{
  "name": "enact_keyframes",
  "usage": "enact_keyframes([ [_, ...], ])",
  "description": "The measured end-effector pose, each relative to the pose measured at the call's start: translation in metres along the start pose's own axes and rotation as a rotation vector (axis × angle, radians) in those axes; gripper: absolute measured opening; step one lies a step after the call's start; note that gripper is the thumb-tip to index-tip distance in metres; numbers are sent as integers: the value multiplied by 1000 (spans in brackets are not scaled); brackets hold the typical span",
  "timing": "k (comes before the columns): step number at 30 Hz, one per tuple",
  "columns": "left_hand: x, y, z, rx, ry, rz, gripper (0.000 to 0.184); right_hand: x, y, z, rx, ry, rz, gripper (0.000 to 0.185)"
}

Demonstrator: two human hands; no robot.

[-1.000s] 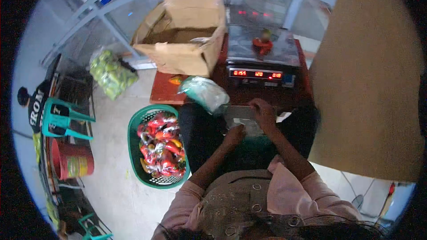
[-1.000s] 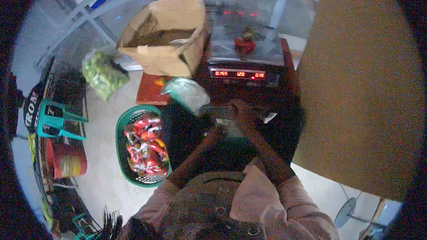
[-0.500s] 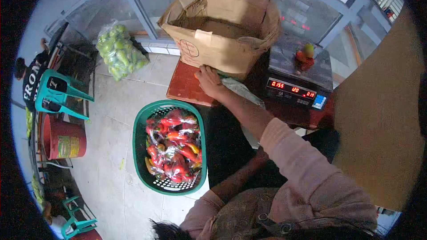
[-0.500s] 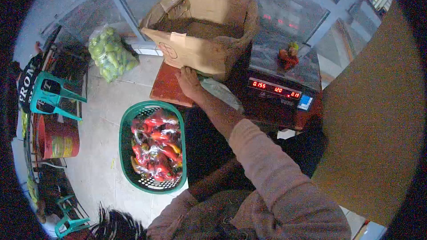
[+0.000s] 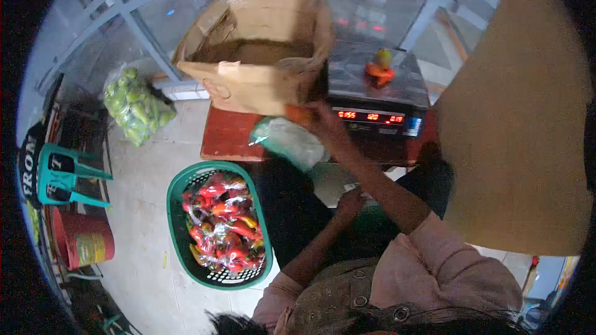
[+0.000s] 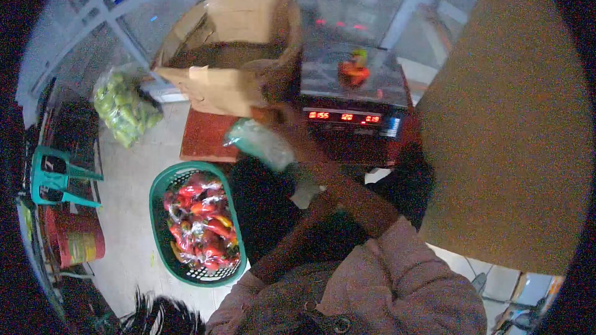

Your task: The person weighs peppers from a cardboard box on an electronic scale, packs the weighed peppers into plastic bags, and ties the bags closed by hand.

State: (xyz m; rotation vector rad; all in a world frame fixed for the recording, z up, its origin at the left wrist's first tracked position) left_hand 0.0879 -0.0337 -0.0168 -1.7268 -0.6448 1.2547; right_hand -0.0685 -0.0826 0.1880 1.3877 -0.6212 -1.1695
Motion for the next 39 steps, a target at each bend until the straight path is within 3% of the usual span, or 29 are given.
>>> enact_keyframes([
  [2,12,14,6,67,48,124,38,-63,6,-18,80,-136,737,36],
  [5,-4,0,13,-69,197,158,35,-133,-27,-35,47,-274,795,38],
  [7,-4,11,16,-61,177,-4,33,-161,-52,-39,-63,-341,826,36],
  [8,9,46,17,41,102,-154,32,-170,-63,-37,-78,-380,842,36],
  [11,8,69,16,266,-8,-297,29,-191,-85,-28,-53,-520,880,35],
  [13,3,65,17,226,-11,-228,27,-197,-51,-30,-44,-465,953,33],
  [15,-1,45,11,51,9,-154,26,-202,-27,-33,8,-509,931,32],
  [17,-7,27,6,-63,8,-195,26,-215,-66,-21,-42,-589,848,35],
  [20,-19,6,2,-94,-3,-192,28,-249,-176,20,-214,-813,289,39],
  [21,-22,1,2,-89,-7,-166,29,-257,-178,23,-66,-858,-9,38],
  [23,-25,-12,-2,-292,11,-374,30,-266,-175,26,248,-893,-601,37],
  [24,-24,-15,-2,-395,22,-480,30,-263,-170,24,199,-927,-745,35],
  [28,-19,7,3,-176,66,-149,30,-245,-139,20,21,-923,-1165,29],
  [29,-11,19,3,-70,13,-125,29,-242,-132,19,-16,-893,-1227,28],
  [31,-13,9,1,-64,-32,-90,29,-244,-131,20,38,-857,-1136,34],
  [33,-20,-4,5,-259,-19,-63,29,-249,-125,14,-2,-870,-985,36],
  [36,-30,-15,2,-206,47,-270,30,-253,-98,-22,-202,-885,-702,32],
  [38,-27,-13,2,-309,39,-329,28,-255,-85,-61,-329,-821,-568,31],
  [39,-25,-10,1,-360,37,-357,28,-254,-84,-83,-183,-786,-590,28],
])
Point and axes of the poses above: each hand's wrist, its own z-axis towards the middle knuckle, its own x-axis out of the palm, y = z × x, the point moved 2 cm from there along z, towards the middle knuckle, and after that the axes turned 2 degrees about -x, right-handed, at the moved point
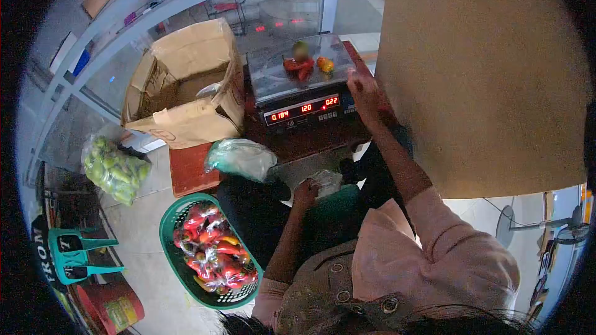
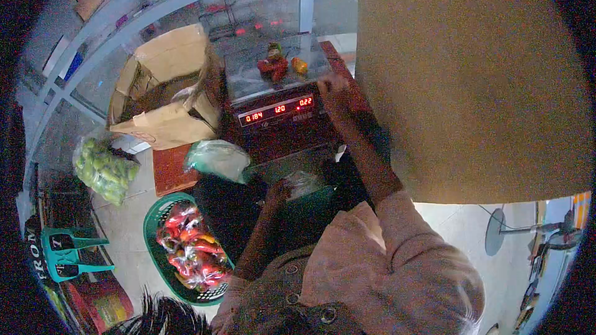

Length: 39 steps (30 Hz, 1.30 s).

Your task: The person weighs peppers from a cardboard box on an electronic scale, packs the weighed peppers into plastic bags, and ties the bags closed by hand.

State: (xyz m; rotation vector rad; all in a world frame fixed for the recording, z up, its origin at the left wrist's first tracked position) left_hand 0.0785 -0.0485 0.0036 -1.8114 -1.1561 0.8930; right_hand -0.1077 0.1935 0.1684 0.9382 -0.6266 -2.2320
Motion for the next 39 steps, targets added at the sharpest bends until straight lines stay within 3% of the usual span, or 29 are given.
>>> enact_keyframes([
  [3,3,26,21,228,59,147,26,-39,4,-59,276,241,-73,21],
  [5,2,21,18,216,40,245,25,-53,-2,-101,92,190,-211,18],
  [8,-3,7,11,211,5,347,25,-69,5,-137,171,353,-217,15],
  [11,-1,27,20,249,5,282,25,-54,5,-141,104,232,-221,13],
  [14,0,80,51,194,61,-12,27,-40,6,-125,-14,207,-204,11],
  [16,-2,65,41,195,43,-24,27,-32,23,-98,-20,100,-139,11],
  [18,-6,-15,-9,273,-41,205,28,-27,38,-65,-31,65,-88,11],
  [21,-2,21,8,294,0,92,28,-9,38,-10,-105,73,-92,10],
  [24,-1,26,12,683,-96,473,28,17,31,31,-212,7,-196,10],
  [27,-5,-10,-8,372,-24,169,29,34,27,55,-207,-12,-269,14],
  [30,0,8,0,253,6,69,26,45,13,68,-150,51,-322,18],
  [33,2,10,3,205,0,54,23,50,5,69,-137,87,-344,24],
  [36,1,-1,-3,266,4,242,21,64,-3,70,-158,125,-430,28],
  [39,0,-5,-8,221,31,75,20,79,-11,72,-98,234,-515,32],
])
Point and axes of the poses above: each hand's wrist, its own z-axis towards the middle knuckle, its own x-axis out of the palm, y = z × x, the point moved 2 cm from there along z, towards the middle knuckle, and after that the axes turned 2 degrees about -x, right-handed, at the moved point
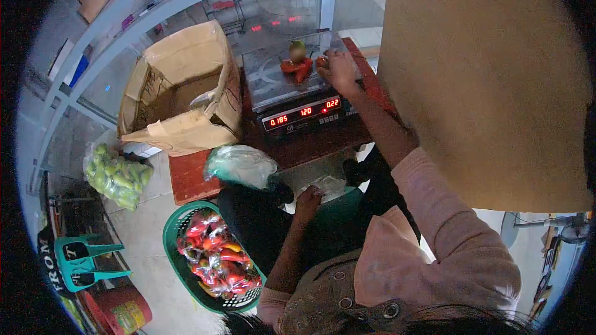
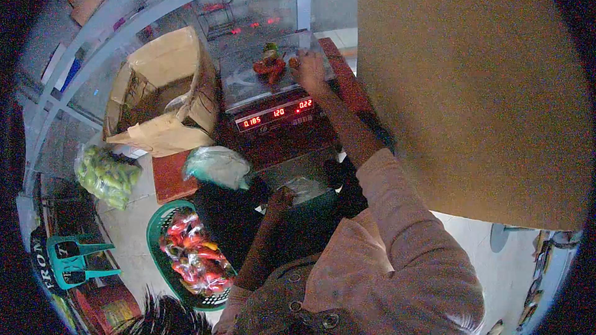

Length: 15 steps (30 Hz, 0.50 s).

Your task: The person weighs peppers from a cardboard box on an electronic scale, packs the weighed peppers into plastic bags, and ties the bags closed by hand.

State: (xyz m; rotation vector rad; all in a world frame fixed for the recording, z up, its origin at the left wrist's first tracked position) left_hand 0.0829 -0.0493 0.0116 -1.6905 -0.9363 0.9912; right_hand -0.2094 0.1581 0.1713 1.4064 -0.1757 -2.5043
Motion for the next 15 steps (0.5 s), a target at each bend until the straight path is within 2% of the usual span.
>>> enact_keyframes([
  [2,0,14,4,-54,18,-2,20,12,-2,1,7,78,-10,34],
  [5,0,7,3,35,-31,-21,20,-8,1,-4,110,34,246,32],
  [6,2,2,1,93,-55,-32,20,-16,4,-11,220,51,610,30],
  [8,0,4,2,48,4,3,21,-30,4,-28,443,73,1332,26],
  [9,0,4,3,27,35,23,21,-18,-5,-36,541,176,1682,23],
  [12,3,15,7,-39,0,37,23,5,-27,-60,651,360,1989,28],
  [15,-2,-7,-2,-109,-14,20,29,-59,25,-72,662,357,2112,33],
])
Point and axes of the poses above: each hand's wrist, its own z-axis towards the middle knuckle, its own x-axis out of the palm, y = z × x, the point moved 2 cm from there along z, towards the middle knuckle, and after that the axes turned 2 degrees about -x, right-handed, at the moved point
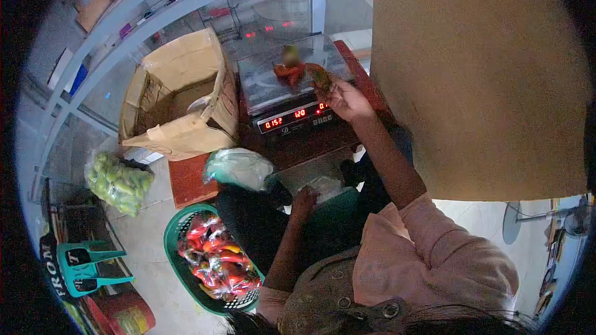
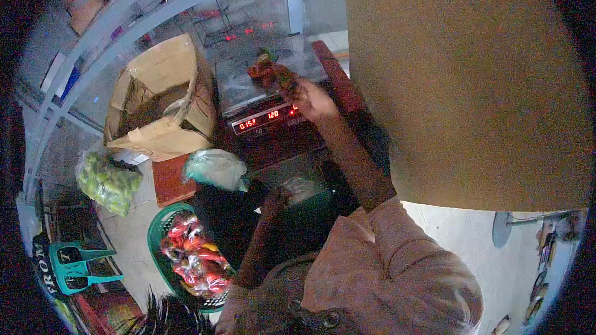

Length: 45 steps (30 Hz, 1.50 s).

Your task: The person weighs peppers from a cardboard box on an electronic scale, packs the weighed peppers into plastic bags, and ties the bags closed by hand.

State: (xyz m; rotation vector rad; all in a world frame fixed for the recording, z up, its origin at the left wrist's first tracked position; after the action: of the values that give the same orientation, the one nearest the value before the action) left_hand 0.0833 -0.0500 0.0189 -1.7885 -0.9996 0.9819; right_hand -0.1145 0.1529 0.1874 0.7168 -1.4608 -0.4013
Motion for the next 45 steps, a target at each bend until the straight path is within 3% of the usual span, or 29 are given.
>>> enact_keyframes([
  [3,-6,-16,-5,-11,-43,222,34,15,-6,-9,13,53,38,33],
  [6,4,37,26,6,79,385,36,23,-18,-15,-59,195,-7,35],
  [7,7,53,32,147,19,359,36,31,-25,-19,-100,255,-30,37],
  [8,11,71,34,287,-42,336,36,58,-26,-30,-59,121,-159,39],
  [10,10,58,22,390,-84,298,36,77,-45,-44,31,133,-366,41],
  [14,20,48,24,317,-73,264,39,97,-105,-61,93,256,-898,43],
  [16,21,40,22,158,-34,227,39,128,-134,-64,302,391,-865,43],
  [17,10,6,12,10,25,184,39,135,-157,-59,226,472,-918,42],
  [19,9,-8,8,-48,51,122,38,152,-203,-43,15,617,-1062,39],
  [20,14,2,12,39,14,108,39,167,-223,-34,-123,680,-1153,38],
  [22,24,13,21,248,-138,152,39,190,-263,-13,193,662,-907,37],
  [25,27,15,23,258,-137,168,38,191,-334,24,-56,592,-1100,37],
  [28,27,13,20,183,-47,137,37,170,-387,53,-128,424,-1263,36],
  [31,30,15,17,167,-9,145,36,164,-403,61,-250,195,-1398,37],
  [33,33,15,15,159,17,159,36,164,-398,58,-148,206,-1308,39],
  [35,33,17,13,147,33,181,35,165,-395,57,-221,210,-1472,39],
  [38,32,21,18,142,41,222,34,166,-386,52,-447,348,-1375,43],
  [41,35,28,25,145,47,262,34,172,-350,30,-374,515,-1260,40],
  [45,29,38,30,162,22,300,33,155,-280,-18,-286,645,-1067,20],
])
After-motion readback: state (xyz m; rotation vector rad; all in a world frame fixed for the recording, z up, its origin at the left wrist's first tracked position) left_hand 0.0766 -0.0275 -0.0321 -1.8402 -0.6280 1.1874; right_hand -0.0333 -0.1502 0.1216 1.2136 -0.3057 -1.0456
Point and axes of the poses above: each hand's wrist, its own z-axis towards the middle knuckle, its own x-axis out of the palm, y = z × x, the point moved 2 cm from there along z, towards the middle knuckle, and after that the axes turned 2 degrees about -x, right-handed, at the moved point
